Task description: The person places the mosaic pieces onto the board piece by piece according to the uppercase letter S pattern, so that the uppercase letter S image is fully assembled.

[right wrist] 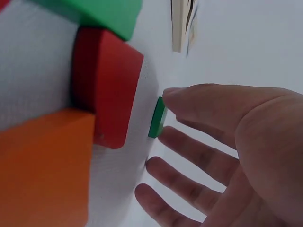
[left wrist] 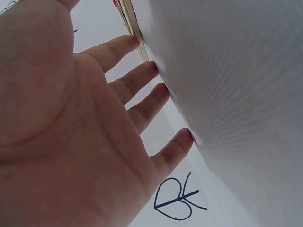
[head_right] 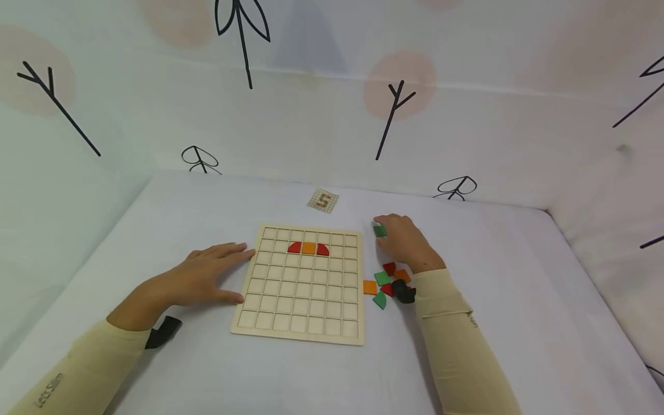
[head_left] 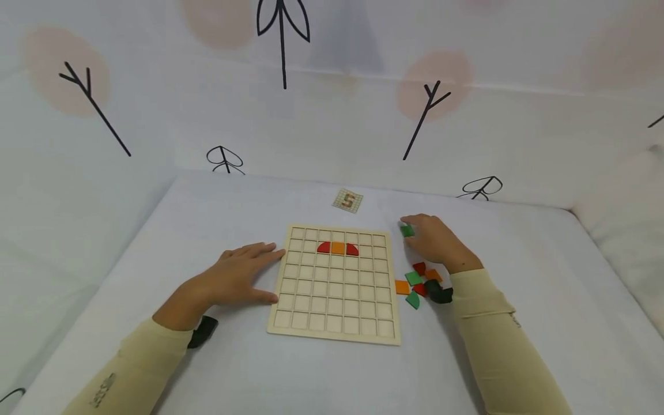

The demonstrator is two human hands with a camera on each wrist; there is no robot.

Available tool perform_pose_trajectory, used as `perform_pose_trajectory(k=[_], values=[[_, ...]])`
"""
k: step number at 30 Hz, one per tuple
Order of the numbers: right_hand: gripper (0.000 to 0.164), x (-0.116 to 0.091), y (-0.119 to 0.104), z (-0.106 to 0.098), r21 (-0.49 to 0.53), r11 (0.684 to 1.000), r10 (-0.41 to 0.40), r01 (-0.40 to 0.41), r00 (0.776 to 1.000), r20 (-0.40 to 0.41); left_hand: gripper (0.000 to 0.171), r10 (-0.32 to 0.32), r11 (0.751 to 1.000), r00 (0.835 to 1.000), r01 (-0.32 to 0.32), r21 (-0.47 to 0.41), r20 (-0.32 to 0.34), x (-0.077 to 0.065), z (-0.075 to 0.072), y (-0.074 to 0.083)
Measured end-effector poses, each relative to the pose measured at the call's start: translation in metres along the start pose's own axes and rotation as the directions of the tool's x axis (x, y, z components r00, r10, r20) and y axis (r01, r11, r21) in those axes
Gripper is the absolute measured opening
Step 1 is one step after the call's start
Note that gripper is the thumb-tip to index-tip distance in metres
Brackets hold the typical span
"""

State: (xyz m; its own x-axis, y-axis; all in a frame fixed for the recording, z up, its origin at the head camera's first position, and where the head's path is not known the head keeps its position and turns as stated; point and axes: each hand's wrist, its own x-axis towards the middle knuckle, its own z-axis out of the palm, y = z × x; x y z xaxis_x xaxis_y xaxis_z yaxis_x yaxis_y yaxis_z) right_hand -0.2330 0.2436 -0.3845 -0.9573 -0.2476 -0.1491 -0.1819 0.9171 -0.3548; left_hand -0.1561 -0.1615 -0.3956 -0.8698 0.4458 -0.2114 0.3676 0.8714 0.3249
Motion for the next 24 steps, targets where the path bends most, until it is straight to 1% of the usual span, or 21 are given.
perform_pose_trajectory(k=[4, 11, 16, 24], values=[[0.048, 0.0000, 0.0022, -0.0005, 0.022, 1.000, 0.004, -0.003, 1.000, -0.016, 0.094, 0.004, 1.000, 1.000, -0.004, 0.007, 0.002, 0.0002, -0.0010, 0.0015], [0.044, 0.0015, 0.0010, 0.0010, 0.070, 0.998, 0.011, -0.010, 1.000, -0.018, 0.094, 0.006, 1.000, 1.000, -0.006, 0.014, 0.002, -0.0008, -0.0019, 0.0017], [0.043, 0.0014, 0.0013, 0.0021, 0.083, 0.996, 0.027, -0.026, 1.000, -0.014, 0.094, 0.005, 1.000, 1.000, -0.005, 0.005, 0.002, -0.0011, -0.0025, 0.0025], [0.041, 0.0013, 0.0030, 0.0023, 0.073, 0.997, 0.013, -0.012, 1.000, -0.018, 0.093, 0.014, 1.000, 1.000, -0.014, 0.010, 0.002, -0.0013, -0.0032, 0.0024]])
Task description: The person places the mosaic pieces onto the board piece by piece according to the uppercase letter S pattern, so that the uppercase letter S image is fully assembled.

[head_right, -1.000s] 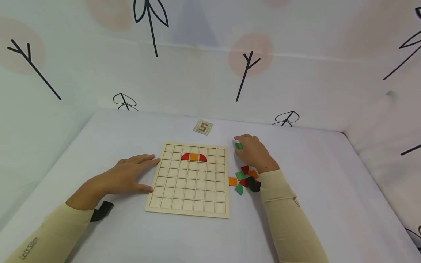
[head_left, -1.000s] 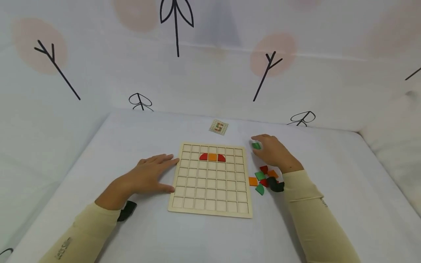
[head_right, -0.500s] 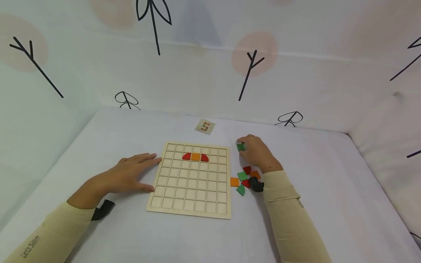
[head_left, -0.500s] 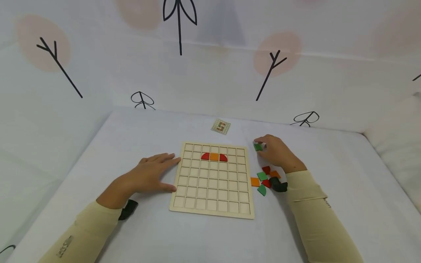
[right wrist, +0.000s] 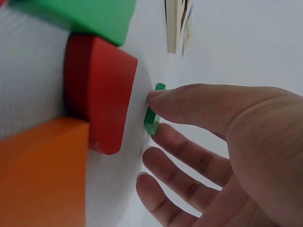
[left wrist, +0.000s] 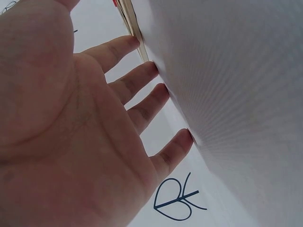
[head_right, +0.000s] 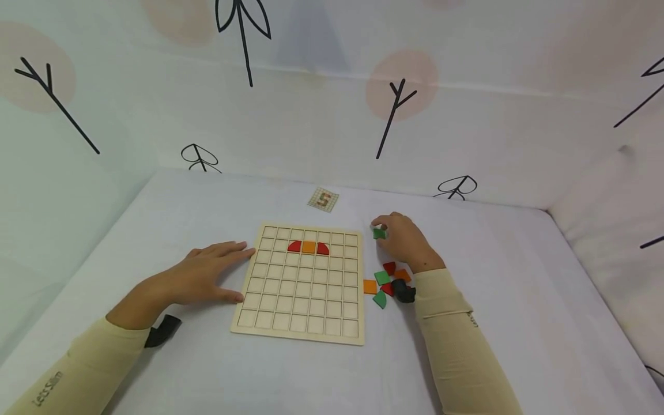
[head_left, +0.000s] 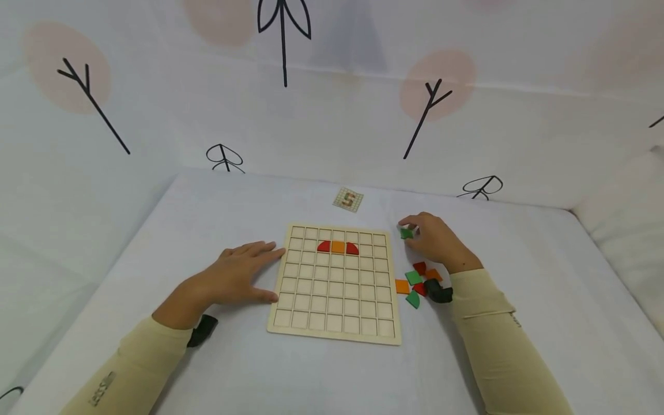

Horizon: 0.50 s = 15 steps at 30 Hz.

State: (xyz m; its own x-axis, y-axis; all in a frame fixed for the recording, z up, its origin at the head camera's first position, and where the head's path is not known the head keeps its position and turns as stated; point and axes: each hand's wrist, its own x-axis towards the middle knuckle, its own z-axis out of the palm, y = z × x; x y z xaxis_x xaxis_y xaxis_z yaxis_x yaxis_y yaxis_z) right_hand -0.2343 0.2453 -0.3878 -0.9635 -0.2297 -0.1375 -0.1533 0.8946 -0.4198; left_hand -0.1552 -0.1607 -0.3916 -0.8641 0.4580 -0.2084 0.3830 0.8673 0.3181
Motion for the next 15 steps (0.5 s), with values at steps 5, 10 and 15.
perform_pose_trajectory(k=[5, 10, 15], values=[[0.041, 0.0005, 0.0004, 0.0011, -0.019, 1.000, 0.005, -0.005, 1.000, 0.005, 0.094, 0.001, 1.000, 1.000, -0.001, 0.018, 0.004, 0.0008, 0.0017, -0.0015], [0.042, 0.0005, -0.0003, 0.0015, -0.021, 1.000, 0.009, -0.008, 1.000, 0.013, 0.094, 0.002, 1.000, 1.000, -0.002, 0.016, 0.006, 0.0012, 0.0010, -0.0008], [0.042, 0.0002, -0.0029, 0.0020, -0.024, 1.000, 0.007, -0.007, 1.000, 0.014, 0.093, 0.004, 1.000, 1.000, -0.004, 0.014, 0.003, 0.0008, 0.0006, -0.0005]])
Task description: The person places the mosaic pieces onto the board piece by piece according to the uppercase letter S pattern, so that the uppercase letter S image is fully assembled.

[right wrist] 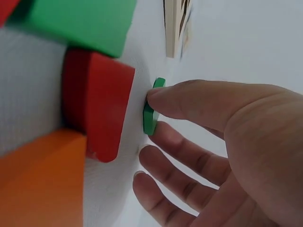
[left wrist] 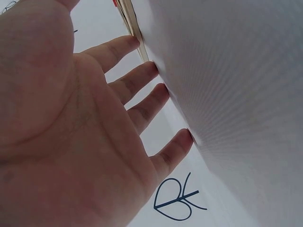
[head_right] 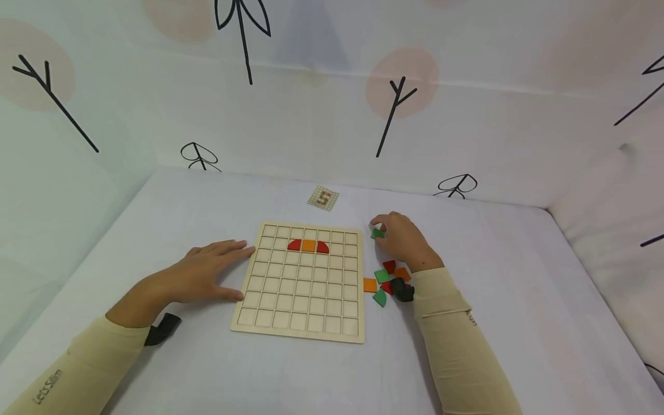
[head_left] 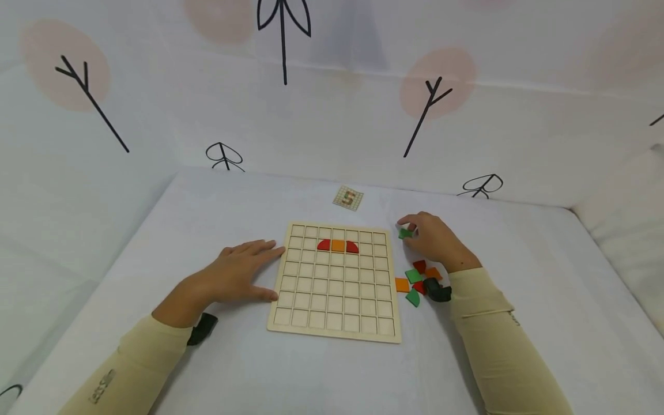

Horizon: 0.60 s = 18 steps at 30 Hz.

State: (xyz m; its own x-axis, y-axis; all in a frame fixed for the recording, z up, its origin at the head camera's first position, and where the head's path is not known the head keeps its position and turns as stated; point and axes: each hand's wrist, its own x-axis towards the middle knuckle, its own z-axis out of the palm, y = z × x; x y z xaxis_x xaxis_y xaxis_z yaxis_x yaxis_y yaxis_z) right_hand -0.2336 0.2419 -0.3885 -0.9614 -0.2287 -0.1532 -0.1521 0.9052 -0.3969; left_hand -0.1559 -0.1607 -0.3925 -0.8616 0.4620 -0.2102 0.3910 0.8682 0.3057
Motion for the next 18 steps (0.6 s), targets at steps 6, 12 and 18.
perform_pose_trajectory(k=[6, 12, 18], values=[[0.042, -0.002, -0.004, 0.000, 0.003, 1.000, 0.008, -0.008, 1.000, 0.020, 0.093, -0.011, 1.000, 1.000, 0.011, -0.011, 0.005, 0.001, 0.002, -0.001], [0.042, -0.004, -0.011, 0.000, -0.003, 1.000, -0.008, 0.008, 1.000, -0.009, 0.094, -0.012, 1.000, 1.000, 0.012, -0.012, 0.007, 0.001, 0.002, -0.001], [0.041, -0.006, -0.026, 0.001, -0.018, 0.998, -0.062, 0.060, 0.994, -0.092, 0.094, -0.012, 1.000, 1.000, 0.012, -0.004, 0.000, 0.001, 0.002, -0.003]])
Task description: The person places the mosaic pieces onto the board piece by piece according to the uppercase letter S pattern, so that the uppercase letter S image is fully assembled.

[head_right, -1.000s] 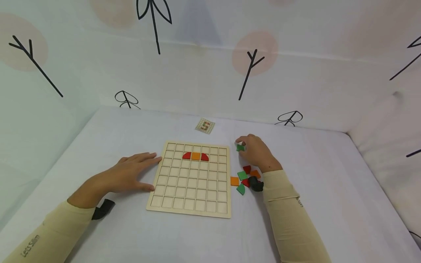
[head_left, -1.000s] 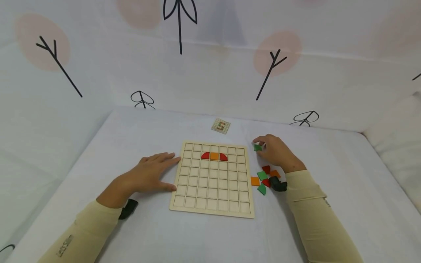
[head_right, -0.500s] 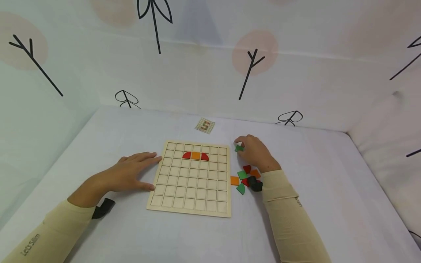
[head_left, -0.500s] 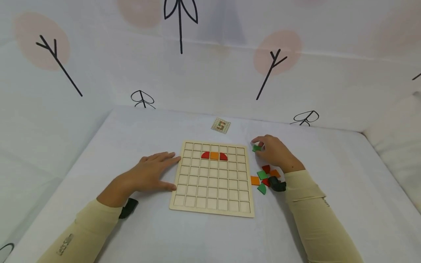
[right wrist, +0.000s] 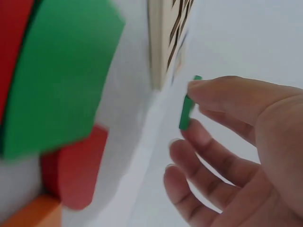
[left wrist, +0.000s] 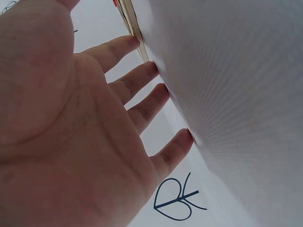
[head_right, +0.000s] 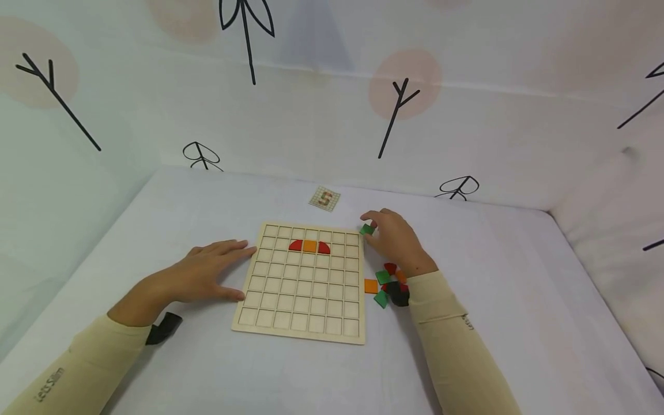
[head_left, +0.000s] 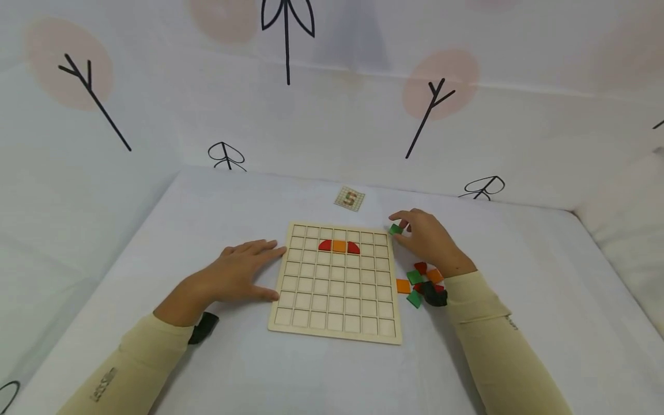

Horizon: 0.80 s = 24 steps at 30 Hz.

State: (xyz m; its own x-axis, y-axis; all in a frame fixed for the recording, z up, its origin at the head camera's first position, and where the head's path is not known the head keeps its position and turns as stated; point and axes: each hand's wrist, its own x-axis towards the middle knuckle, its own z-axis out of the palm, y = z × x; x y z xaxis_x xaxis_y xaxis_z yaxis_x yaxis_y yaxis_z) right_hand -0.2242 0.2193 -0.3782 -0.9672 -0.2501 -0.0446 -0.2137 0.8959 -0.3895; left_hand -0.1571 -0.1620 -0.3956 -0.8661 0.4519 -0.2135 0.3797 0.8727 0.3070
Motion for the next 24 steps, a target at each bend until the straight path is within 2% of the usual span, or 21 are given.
perform_pose_trajectory(k=[8, 15, 24], values=[[0.035, -0.006, -0.024, 0.008, 0.022, 0.994, -0.108, 0.110, 0.992, -0.069, 0.094, 0.004, 1.000, 1.000, -0.004, -0.003, 0.000, -0.001, 0.000, -0.001], [0.030, -0.012, -0.044, 0.016, 0.019, 0.976, -0.213, 0.217, 0.969, -0.124, 0.094, 0.003, 1.000, 1.000, -0.003, -0.004, 0.004, -0.001, 0.000, -0.001], [0.026, -0.021, -0.064, 0.028, 0.006, 0.950, -0.311, 0.314, 0.944, -0.110, 0.095, -0.003, 1.000, 1.000, 0.003, -0.002, -0.003, 0.001, 0.001, -0.001]])
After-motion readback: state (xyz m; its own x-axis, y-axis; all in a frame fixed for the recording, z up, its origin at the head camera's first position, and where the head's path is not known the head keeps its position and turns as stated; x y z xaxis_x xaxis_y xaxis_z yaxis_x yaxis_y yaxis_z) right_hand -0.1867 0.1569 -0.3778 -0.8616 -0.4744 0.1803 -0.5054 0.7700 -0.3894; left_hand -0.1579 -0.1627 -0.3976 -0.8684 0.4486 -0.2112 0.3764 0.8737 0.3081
